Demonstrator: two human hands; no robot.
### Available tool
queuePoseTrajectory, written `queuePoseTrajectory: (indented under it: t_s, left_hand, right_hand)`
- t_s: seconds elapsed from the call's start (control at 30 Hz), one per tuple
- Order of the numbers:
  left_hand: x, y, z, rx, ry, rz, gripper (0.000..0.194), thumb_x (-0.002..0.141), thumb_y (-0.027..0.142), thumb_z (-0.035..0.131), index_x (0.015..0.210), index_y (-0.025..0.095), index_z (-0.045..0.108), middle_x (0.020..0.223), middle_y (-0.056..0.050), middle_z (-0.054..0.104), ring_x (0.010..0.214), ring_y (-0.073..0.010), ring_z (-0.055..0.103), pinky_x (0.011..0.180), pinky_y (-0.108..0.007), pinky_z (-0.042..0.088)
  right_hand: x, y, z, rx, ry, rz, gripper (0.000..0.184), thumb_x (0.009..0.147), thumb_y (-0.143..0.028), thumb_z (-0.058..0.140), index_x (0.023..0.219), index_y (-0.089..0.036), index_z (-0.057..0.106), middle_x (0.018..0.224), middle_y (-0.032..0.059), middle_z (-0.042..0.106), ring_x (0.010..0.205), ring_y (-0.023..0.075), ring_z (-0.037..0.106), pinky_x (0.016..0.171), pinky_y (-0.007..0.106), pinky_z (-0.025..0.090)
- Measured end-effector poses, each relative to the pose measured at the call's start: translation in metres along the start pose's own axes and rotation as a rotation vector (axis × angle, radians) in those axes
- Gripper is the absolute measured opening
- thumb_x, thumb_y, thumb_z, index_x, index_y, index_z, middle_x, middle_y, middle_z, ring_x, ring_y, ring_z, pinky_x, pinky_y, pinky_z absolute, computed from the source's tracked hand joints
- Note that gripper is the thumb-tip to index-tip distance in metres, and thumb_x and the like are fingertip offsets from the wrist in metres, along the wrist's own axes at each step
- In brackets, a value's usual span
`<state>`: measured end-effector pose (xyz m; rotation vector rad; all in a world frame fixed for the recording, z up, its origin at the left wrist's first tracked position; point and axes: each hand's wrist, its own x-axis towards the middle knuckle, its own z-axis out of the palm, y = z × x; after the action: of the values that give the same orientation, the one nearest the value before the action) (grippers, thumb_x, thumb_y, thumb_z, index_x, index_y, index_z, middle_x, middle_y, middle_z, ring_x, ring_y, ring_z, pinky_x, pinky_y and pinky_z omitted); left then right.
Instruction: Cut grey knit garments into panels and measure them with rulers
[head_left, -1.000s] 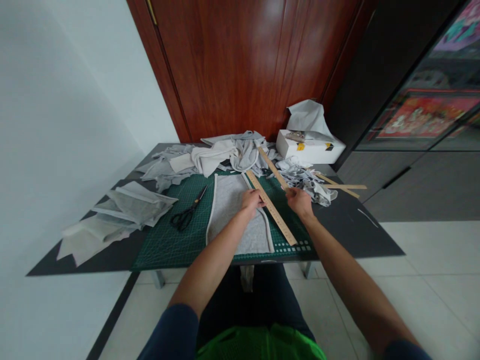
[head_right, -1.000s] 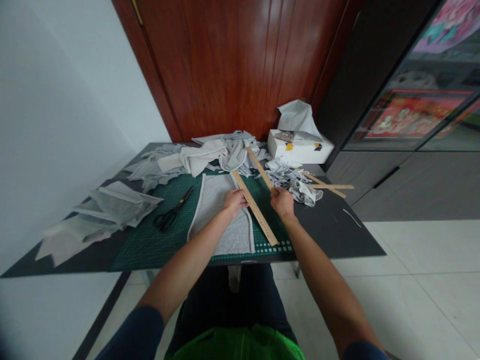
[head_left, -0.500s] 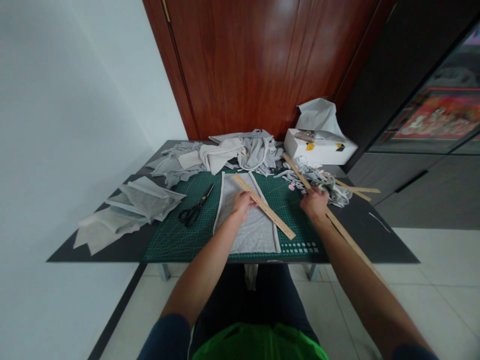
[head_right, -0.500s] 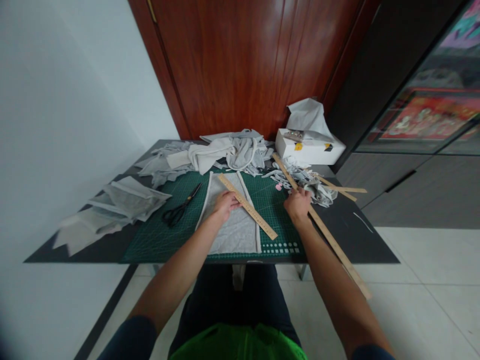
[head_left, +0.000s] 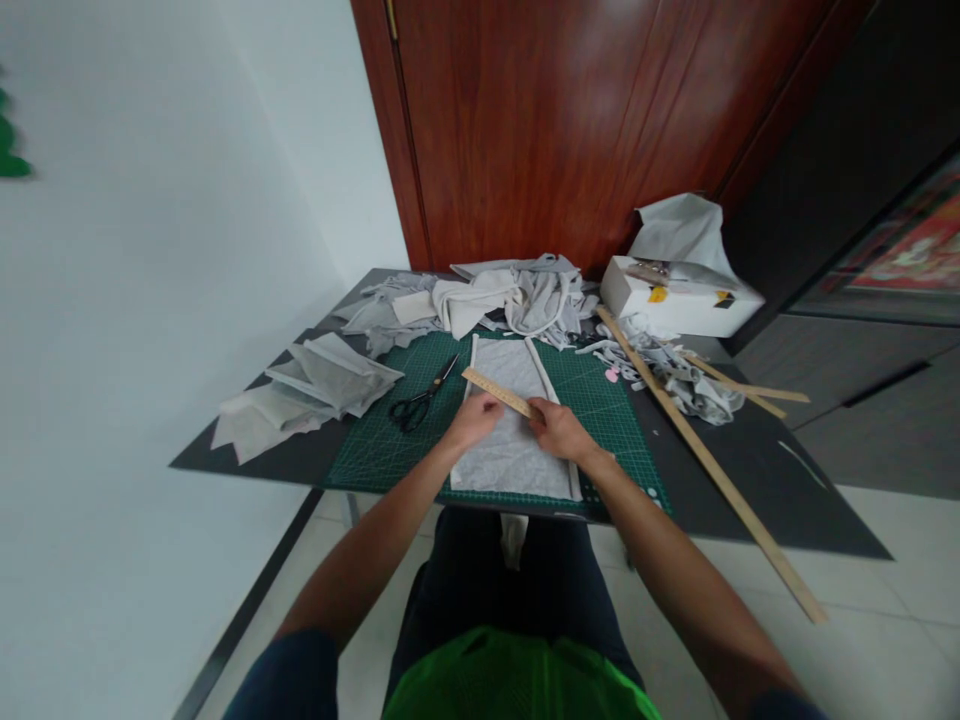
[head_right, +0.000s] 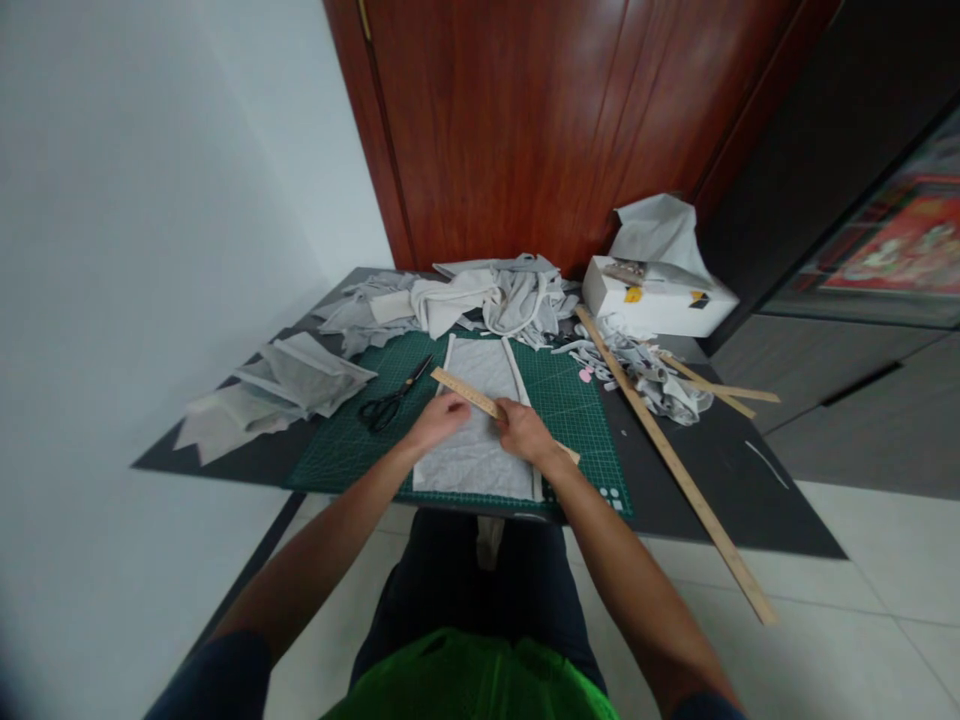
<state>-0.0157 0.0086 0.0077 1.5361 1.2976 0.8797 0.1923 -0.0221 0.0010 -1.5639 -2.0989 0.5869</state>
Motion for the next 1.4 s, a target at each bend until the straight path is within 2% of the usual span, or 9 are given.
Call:
queuePoseTrajectory:
  t_s: [0.07,0.17,0.27,0.47,0.6,0.83,1.17,1.3,1.4]
  left_hand:
    - [-0.007,-0.007,-0.011,0.240,-0.025,0.141,0.006,0.081,0.015,0.069,0.085,0.020,0.070,0.094,-0.005,0.074,0.094,-0.0229,0.071,0.097,-0.037,0.056]
    - [-0.018,-0.015,-0.027,0.497,-0.166,0.302,0.015,0.077,0.017,0.077,0.091,0.020,0.072,0.111,-0.008,0.074,0.112,-0.0270,0.068,0.106,-0.039,0.051]
    - [-0.026,-0.022,-0.046,0.675,-0.300,0.353,0.026,0.074,0.026,0.086,0.095,0.020,0.073,0.130,-0.010,0.068,0.131,-0.0321,0.059,0.115,-0.044,0.044]
    - [-0.026,-0.036,-0.086,0.709,-0.426,0.360,0.052,0.069,0.032,0.093,0.116,0.023,0.073,0.152,-0.012,0.059,0.149,-0.0347,0.045,0.124,-0.050,0.030]
    - [-0.022,-0.042,-0.103,0.674,-0.456,0.331,0.059,0.065,0.026,0.092,0.120,0.024,0.071,0.162,-0.012,0.051,0.157,-0.0352,0.035,0.127,-0.049,0.028]
    - [-0.024,-0.047,-0.111,0.638,-0.487,0.319,0.066,0.060,0.012,0.084,0.123,0.021,0.065,0.168,-0.016,0.041,0.160,-0.0353,0.031,0.129,-0.048,0.029]
    - [-0.028,-0.053,-0.116,0.623,-0.506,0.319,0.065,0.062,0.008,0.079,0.124,0.021,0.063,0.170,-0.017,0.037,0.161,-0.0331,0.031,0.127,-0.044,0.033]
    - [-0.030,-0.044,-0.113,0.630,-0.479,0.306,0.063,0.061,0.001,0.068,0.121,0.020,0.067,0.167,-0.016,0.041,0.159,-0.0323,0.035,0.125,-0.043,0.036]
    - [-0.036,-0.030,-0.105,0.616,-0.421,0.379,0.054,0.066,0.003,0.065,0.117,0.020,0.070,0.156,-0.013,0.054,0.153,-0.0295,0.043,0.125,-0.042,0.034]
  right_hand:
    - [-0.002,0.006,0.001,-0.020,0.003,-0.005,0.042,0.086,-0.007,0.063,0.126,-0.019,0.070,0.108,0.0076,0.078,0.095,0.0200,0.072,0.090,0.027,0.053]
    - [-0.007,0.018,0.006,-0.030,0.023,-0.055,0.042,0.084,-0.007,0.063,0.124,-0.017,0.072,0.112,0.0097,0.076,0.101,0.0209,0.070,0.097,0.031,0.053]
    - [-0.013,0.033,0.009,-0.032,0.071,-0.128,0.042,0.082,-0.007,0.061,0.121,-0.015,0.073,0.113,0.0122,0.074,0.106,0.0235,0.069,0.103,0.038,0.053]
    - [-0.026,0.056,0.000,-0.012,0.141,-0.166,0.037,0.081,-0.012,0.061,0.114,-0.018,0.077,0.108,0.0101,0.075,0.105,0.0247,0.068,0.104,0.040,0.054]
    - [-0.030,0.055,-0.008,-0.026,0.097,-0.125,0.036,0.081,-0.010,0.059,0.109,-0.020,0.079,0.103,0.0078,0.074,0.104,0.0233,0.069,0.102,0.037,0.054]
    - [-0.033,0.044,-0.016,-0.082,0.024,-0.076,0.044,0.077,-0.002,0.062,0.113,-0.019,0.082,0.111,0.0088,0.075,0.110,0.0245,0.068,0.106,0.039,0.053]
    - [-0.052,-0.001,-0.007,-0.050,-0.156,-0.308,0.033,0.085,-0.001,0.064,0.105,-0.021,0.082,0.104,0.0089,0.072,0.102,0.0242,0.067,0.099,0.039,0.053]
    - [-0.055,-0.010,-0.002,-0.074,-0.217,-0.320,0.029,0.086,0.000,0.063,0.096,-0.020,0.081,0.104,0.0092,0.071,0.104,0.0242,0.066,0.099,0.039,0.052]
    - [-0.057,-0.010,0.000,-0.086,-0.224,-0.324,0.029,0.086,0.001,0.061,0.096,-0.019,0.080,0.105,0.0095,0.069,0.105,0.0242,0.065,0.099,0.039,0.052]
